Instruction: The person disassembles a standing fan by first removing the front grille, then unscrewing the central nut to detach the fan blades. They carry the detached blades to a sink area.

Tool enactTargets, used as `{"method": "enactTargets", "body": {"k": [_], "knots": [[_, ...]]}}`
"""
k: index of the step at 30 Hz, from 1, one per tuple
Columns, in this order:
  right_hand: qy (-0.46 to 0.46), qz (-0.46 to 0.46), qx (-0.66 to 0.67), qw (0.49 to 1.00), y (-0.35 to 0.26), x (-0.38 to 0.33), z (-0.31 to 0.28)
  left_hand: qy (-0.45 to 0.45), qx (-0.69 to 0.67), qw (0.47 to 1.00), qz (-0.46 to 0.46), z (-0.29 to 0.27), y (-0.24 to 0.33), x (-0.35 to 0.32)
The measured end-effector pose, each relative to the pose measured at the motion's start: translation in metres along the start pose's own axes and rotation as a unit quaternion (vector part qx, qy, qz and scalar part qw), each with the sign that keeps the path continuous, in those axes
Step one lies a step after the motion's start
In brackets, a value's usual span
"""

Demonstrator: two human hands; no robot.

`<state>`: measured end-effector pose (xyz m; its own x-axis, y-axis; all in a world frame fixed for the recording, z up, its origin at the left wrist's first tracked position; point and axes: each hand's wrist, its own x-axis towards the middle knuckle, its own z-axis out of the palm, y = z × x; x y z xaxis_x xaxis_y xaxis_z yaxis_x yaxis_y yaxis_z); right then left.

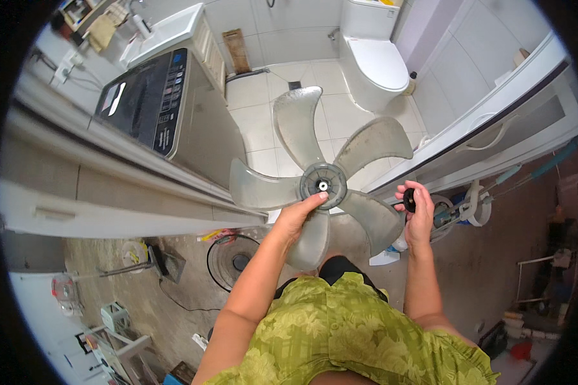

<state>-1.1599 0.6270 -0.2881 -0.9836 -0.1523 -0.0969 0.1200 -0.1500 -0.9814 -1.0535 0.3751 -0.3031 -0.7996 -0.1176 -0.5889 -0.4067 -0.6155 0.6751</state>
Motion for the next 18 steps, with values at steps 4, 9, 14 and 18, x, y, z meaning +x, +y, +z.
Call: {"method": "enactTargets", "body": {"k": [4, 9, 14, 18], "knots": [[0.023, 0.002, -0.011, 1.000, -0.001, 0.013, 0.018, -0.018, -0.033, 0.999, 0.016, -0.002, 0.027, 0.031], [0.053, 0.012, -0.006, 0.999, -0.008, 0.048, 0.028, 0.021, -0.077, 0.996, 0.042, 0.008, 0.062, 0.066], [0.054, 0.046, -0.022, 0.997, -0.008, 0.118, 0.052, 0.081, -0.074, 0.989, 0.097, 0.004, 0.120, 0.121], [0.034, 0.113, 0.009, 0.993, -0.009, 0.181, 0.067, 0.117, -0.097, 0.981, 0.119, 0.004, 0.171, 0.163]]}}
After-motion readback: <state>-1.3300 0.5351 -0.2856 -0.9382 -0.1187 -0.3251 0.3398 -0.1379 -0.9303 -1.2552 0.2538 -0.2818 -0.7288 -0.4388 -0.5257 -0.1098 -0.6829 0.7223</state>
